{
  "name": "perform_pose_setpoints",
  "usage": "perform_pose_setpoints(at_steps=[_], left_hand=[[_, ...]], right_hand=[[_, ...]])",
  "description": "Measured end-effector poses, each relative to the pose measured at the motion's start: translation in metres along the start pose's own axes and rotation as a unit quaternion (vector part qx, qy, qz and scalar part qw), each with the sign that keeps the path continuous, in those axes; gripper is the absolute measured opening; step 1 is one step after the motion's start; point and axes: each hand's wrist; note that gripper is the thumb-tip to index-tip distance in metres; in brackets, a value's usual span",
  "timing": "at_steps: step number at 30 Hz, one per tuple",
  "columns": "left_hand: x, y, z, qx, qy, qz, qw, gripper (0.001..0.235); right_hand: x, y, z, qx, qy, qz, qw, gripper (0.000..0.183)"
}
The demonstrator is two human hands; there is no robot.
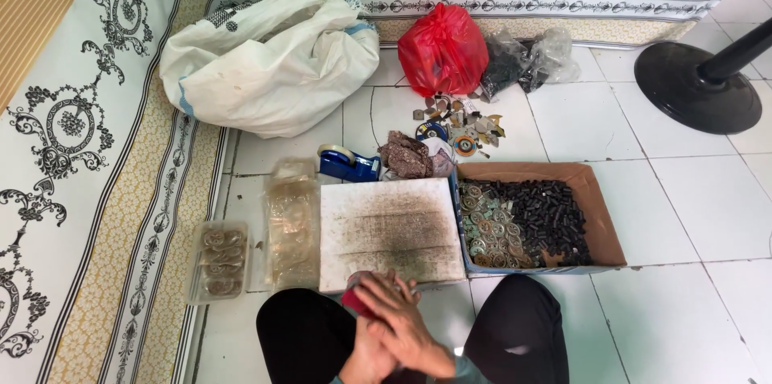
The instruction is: The person rubs a piece of cloth between their hands, then picks up metal medals from a cardboard box and places them into plastic bags.
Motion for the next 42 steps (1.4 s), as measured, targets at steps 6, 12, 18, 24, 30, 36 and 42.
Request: perform_pose_setpoints(at_steps=[6, 12, 18, 24, 30, 36, 42], left_hand=[[0.010, 0.013, 0.024, 0.079, 0.022, 0.049, 0.995, 0.067], [0.052, 0.013, 0.089, -0.016, 0.020, 0.099, 0.995, 0.071], [0.048, -0.012, 0.057, -0.048, 0.078, -0.011, 0.996, 0.064], [0.051, 0.008, 0.084, -0.109, 0.089, 0.093, 0.986, 0.042], [0.042, 0.006, 0.056, -0.074, 0.039, 0.114, 0.990, 0.066], [0.101, -0.011, 0.095, -0.256, 0.330, 0.074, 0.905, 0.075], [0.019, -0.002, 0.009, 0.147, 0.034, -0.082, 0.985, 0.079]], right_hand=[[0.017, -0.003, 0.033, 0.034, 0.033, -0.099, 0.994, 0.068], [-0.011, 0.034, 0.022, 0.101, 0.011, -0.048, 0.994, 0.053], [-0.016, 0.041, 0.017, 0.144, 0.014, -0.014, 0.989, 0.047], [0.025, 0.004, 0.028, -0.088, -0.039, -0.058, 0.994, 0.065], [-0.008, 0.004, -0.001, 0.117, -0.058, -0.044, 0.990, 0.046], [-0.020, 0.051, 0.007, 0.068, 0.061, 0.071, 0.993, 0.041], [0.038, 0.026, 0.019, 0.030, -0.020, -0.054, 0.998, 0.066]])
Point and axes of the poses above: each hand's wrist, its own x-axis towards the middle knuckle, its own z-axis out of the back of the hand, y = z × x, and after that the axes turned 13 degrees about -z, right-handed
